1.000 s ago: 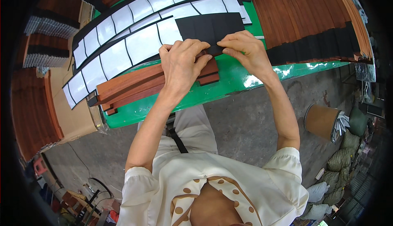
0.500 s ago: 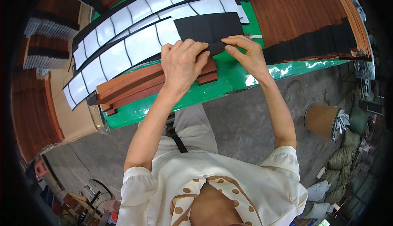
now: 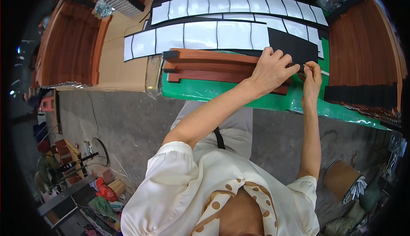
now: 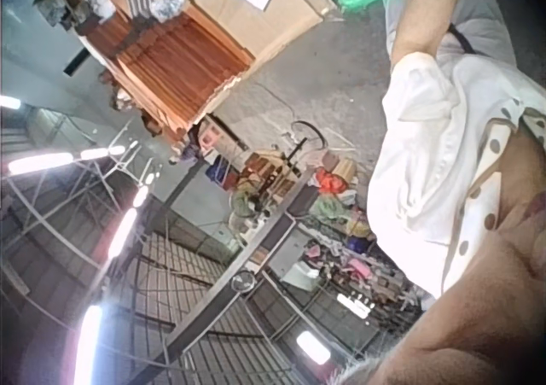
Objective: The person is attaching black strips to wooden furniture components and stacking them.
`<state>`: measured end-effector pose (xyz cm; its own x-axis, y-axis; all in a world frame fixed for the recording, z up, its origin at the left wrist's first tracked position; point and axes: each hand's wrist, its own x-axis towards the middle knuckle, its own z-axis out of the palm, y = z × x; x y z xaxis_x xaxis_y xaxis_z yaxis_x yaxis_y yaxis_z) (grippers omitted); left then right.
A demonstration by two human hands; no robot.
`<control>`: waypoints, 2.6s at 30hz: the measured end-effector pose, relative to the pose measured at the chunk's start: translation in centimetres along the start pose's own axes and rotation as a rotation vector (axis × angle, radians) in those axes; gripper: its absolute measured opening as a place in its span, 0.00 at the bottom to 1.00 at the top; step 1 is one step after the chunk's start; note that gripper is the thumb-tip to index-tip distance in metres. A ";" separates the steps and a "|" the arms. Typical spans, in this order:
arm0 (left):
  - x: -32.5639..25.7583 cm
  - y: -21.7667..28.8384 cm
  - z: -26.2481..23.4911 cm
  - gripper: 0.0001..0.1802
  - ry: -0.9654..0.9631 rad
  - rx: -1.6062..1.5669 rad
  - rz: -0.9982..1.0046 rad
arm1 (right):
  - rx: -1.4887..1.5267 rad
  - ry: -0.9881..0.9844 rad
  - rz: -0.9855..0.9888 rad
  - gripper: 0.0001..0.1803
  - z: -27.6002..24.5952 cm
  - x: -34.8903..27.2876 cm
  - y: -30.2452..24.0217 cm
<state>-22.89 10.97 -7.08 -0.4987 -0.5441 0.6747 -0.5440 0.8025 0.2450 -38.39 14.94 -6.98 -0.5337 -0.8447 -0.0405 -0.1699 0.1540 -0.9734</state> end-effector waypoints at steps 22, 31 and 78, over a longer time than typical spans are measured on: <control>-14.3 -11.9 -18.4 0.17 0.190 -0.513 -1.011 | 0.193 -0.041 -0.164 0.10 -1.0 -3.2 1.9; -16.9 -14.9 -21.1 0.26 -0.060 -0.164 -0.708 | -0.065 -0.048 -0.197 0.13 -2.1 -4.1 4.5; -12.2 -5.6 -21.5 0.19 0.160 -0.439 -0.670 | -0.379 -0.435 -1.002 0.17 11.9 -11.7 -15.0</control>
<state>0.74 18.43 -1.73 -0.0408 -0.9278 0.3709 -0.3617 0.3597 0.8601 -19.79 16.40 5.39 0.2988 -0.7686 0.5656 -0.6327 -0.6033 -0.4856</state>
